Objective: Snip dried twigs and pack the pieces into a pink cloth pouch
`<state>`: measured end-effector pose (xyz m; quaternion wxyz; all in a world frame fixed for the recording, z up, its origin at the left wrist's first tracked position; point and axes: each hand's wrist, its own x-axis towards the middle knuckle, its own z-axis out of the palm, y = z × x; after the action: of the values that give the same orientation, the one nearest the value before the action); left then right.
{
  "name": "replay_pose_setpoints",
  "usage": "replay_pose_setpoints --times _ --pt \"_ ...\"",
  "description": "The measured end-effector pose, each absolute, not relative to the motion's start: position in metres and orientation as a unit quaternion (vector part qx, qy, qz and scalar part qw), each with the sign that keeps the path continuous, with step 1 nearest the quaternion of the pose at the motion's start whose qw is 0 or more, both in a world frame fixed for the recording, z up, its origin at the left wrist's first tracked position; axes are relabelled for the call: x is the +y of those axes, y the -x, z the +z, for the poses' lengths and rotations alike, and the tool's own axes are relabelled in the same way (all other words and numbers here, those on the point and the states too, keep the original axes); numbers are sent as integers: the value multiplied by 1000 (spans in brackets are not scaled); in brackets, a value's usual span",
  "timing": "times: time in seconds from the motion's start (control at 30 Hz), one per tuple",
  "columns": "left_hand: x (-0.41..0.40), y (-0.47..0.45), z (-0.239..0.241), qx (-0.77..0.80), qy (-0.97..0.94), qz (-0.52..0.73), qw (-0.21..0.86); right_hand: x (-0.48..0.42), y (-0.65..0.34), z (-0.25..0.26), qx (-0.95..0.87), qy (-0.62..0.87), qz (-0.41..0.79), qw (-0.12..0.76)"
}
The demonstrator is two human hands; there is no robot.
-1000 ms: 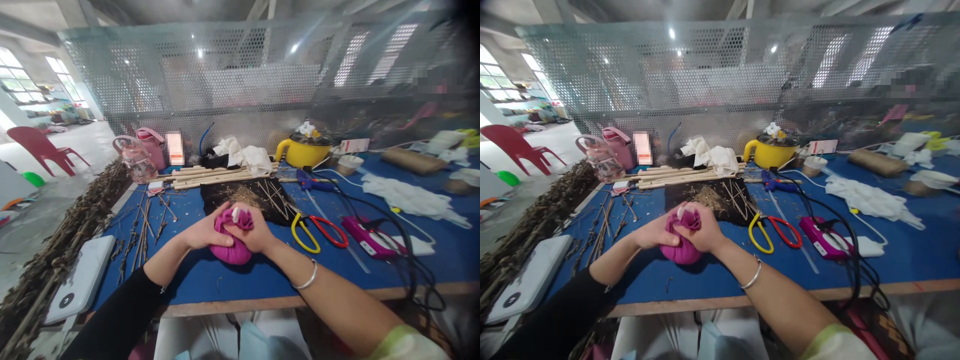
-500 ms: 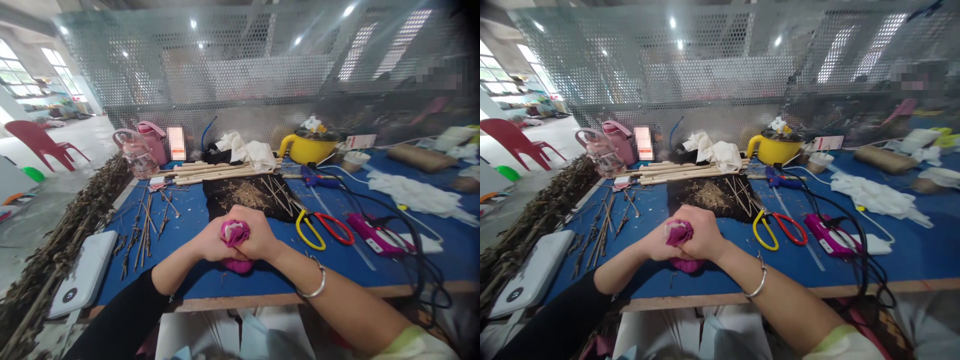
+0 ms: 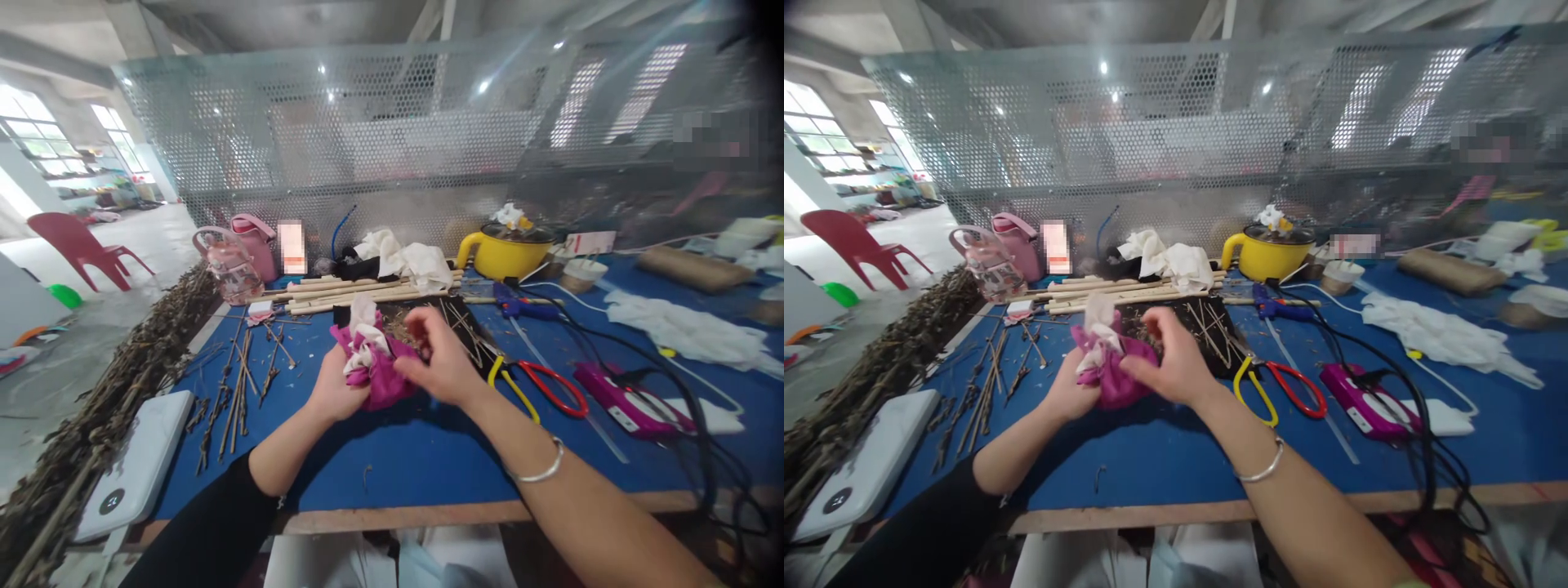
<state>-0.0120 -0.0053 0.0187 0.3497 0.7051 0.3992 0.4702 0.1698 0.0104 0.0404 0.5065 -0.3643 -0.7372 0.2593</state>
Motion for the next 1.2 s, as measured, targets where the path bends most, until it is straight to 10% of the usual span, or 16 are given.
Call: replay_pose_setpoints --times 0.1,0.23,0.4,0.8,1.03,1.2 --pt "-5 12 22 398 -712 462 347 2 -156 34 -799 328 269 426" --pt "-8 11 25 370 -738 444 348 17 -163 28 -666 357 380 533" --pt "-7 12 20 421 -740 390 351 31 -177 26 -583 444 188 654" --pt "15 21 14 459 -704 409 355 33 -185 19 -747 404 483 213" --pt "12 15 18 428 -757 374 323 30 -169 34 -631 357 542 425" --pt "4 7 19 413 -823 315 228 7 -135 53 -766 371 369 373"
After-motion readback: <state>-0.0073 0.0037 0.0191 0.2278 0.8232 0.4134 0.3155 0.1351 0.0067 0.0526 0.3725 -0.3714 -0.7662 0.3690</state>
